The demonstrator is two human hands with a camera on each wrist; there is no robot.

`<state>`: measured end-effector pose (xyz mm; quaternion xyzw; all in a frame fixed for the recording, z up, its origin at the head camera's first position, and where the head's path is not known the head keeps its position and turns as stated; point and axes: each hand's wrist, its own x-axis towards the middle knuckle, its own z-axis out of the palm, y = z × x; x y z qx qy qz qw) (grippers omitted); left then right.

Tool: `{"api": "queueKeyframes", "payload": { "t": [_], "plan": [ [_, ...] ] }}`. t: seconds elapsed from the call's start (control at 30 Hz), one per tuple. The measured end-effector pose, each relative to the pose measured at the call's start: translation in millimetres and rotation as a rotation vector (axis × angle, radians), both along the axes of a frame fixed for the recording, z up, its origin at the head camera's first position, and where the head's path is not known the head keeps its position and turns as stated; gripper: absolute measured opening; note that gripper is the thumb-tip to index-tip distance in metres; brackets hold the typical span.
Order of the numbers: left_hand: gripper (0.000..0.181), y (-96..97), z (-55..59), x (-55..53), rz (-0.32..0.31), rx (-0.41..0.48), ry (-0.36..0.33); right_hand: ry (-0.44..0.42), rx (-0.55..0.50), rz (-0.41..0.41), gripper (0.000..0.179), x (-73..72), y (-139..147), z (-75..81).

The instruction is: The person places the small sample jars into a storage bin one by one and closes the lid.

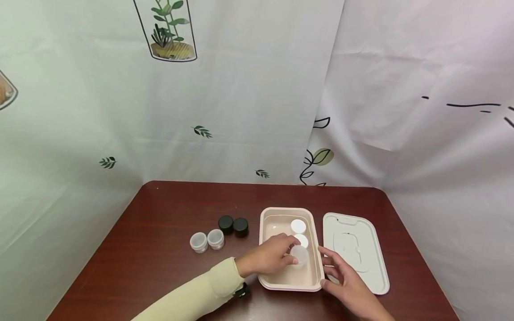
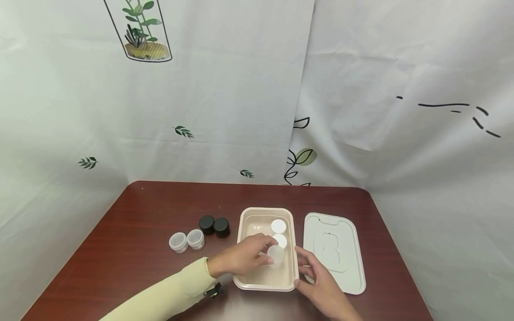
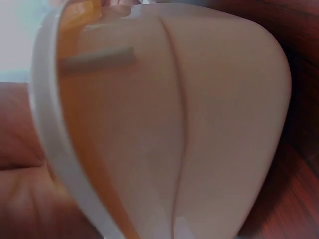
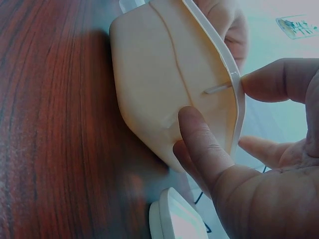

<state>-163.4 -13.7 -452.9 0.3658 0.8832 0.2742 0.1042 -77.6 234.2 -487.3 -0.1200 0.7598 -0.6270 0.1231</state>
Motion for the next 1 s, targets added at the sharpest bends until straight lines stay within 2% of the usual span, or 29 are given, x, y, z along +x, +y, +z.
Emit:
{"api": "queueKeyframes", "payload": {
  "t": [0.1, 0.23, 0.47, 0.67, 0.87, 1.0],
  "plan": [
    [0.032, 6.9, -0.2, 1.9, 0.022, -0.057, 0.003, 0.008, -0.009, -0.001, 0.075, 0.3, 0, 0.5],
    [0.032, 14.7, -1.7, 6.2, 0.076, -0.09, -0.009, 0.023, -0.014, 0.007, 0.074, 0.5, 0, -0.3],
    [0.036, 22.5, -6.7, 13.4, 0.151, -0.082, -0.006, 0.022, 0.002, 0.008, 0.074, 0.7, 0, -1.8],
    [0.031, 24.0, -12.4, 15.0, 0.161, -0.068, 0.016, 0.006, -0.006, -0.004, 0.074, 0.3, -1, -1.6],
    [0.032, 24.3, -11.6, 15.3, 0.162, -0.077, 0.024, 0.029, -0.023, 0.001, 0.074, 0.6, 0, -1.0],
    [0.034, 25.3, -11.6, 15.2, 0.16, -0.078, 0.015, -0.006, -0.009, -0.016, 0.075, 0.6, 0, -1.0]
  ]
}}
